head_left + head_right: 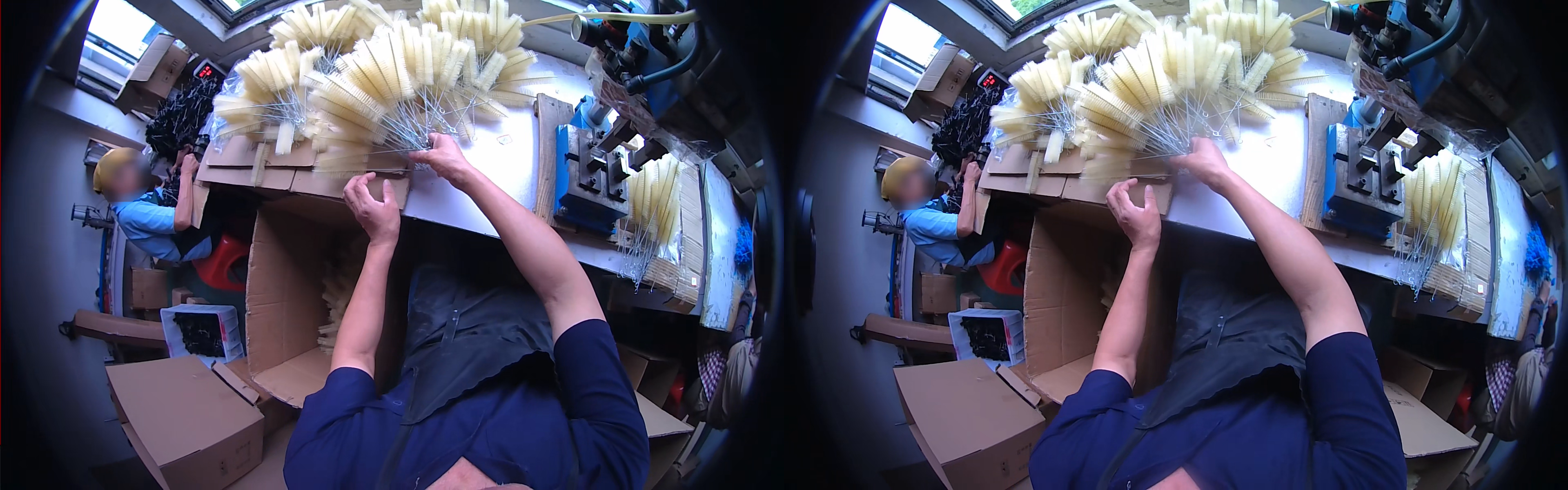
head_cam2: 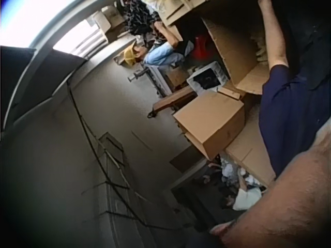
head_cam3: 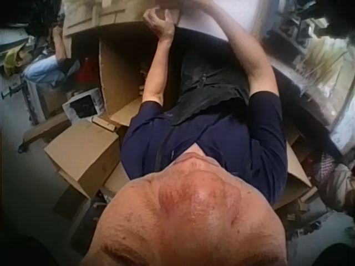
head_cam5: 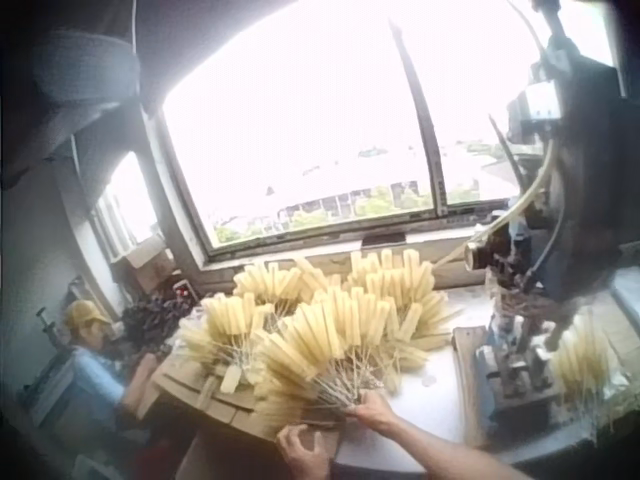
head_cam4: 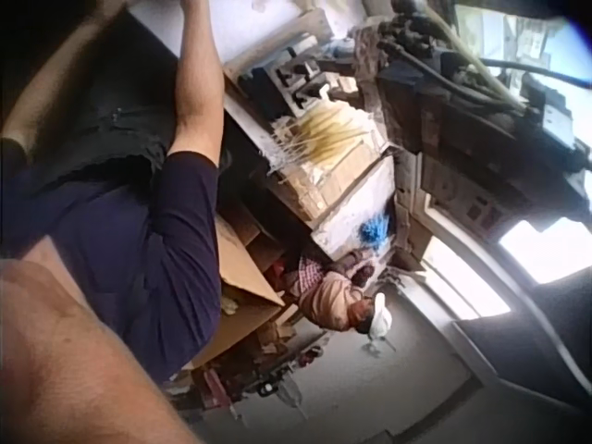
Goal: The person is assembling industrial brushes by inserting wire loops through bristle clusters and using a press machine to secure them.
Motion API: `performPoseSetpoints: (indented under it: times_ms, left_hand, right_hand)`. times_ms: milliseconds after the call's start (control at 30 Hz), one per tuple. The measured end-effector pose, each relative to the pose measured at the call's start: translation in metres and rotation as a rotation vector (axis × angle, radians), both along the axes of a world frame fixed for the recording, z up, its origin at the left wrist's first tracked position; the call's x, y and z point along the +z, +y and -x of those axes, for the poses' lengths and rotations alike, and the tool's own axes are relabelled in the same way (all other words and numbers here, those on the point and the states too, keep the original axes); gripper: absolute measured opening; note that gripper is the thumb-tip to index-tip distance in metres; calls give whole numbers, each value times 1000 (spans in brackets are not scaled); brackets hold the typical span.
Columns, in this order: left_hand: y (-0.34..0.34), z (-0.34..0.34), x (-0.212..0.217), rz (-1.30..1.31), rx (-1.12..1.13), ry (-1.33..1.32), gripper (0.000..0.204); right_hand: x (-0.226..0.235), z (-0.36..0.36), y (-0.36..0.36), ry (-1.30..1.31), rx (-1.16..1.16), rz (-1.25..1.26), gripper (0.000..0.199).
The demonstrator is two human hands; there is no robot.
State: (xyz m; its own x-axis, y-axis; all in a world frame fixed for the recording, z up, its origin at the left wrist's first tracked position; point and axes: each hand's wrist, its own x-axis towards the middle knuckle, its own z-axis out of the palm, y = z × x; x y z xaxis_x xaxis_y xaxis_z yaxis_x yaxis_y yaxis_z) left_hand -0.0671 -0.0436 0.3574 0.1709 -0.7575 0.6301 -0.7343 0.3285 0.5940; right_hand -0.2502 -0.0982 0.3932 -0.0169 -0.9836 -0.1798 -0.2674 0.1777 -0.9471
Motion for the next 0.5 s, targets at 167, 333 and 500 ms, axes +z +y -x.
performPoseSetpoints:
  times_ms: [167, 333, 500]
  left_hand:
    - [1, 5, -2, -66, 58, -14, 33]
    - [-13, 3, 30, -397, 75, 251, 42]
    - [-8, -7, 28, -499, -389, 1309, 42]
  right_hand:
    - [0, -1, 5, 96, -12, 42, 45]
    - [4, -14, 18, 190, 14, 16, 46]
    - [18, -43, 45, 342, 117, 81, 39]
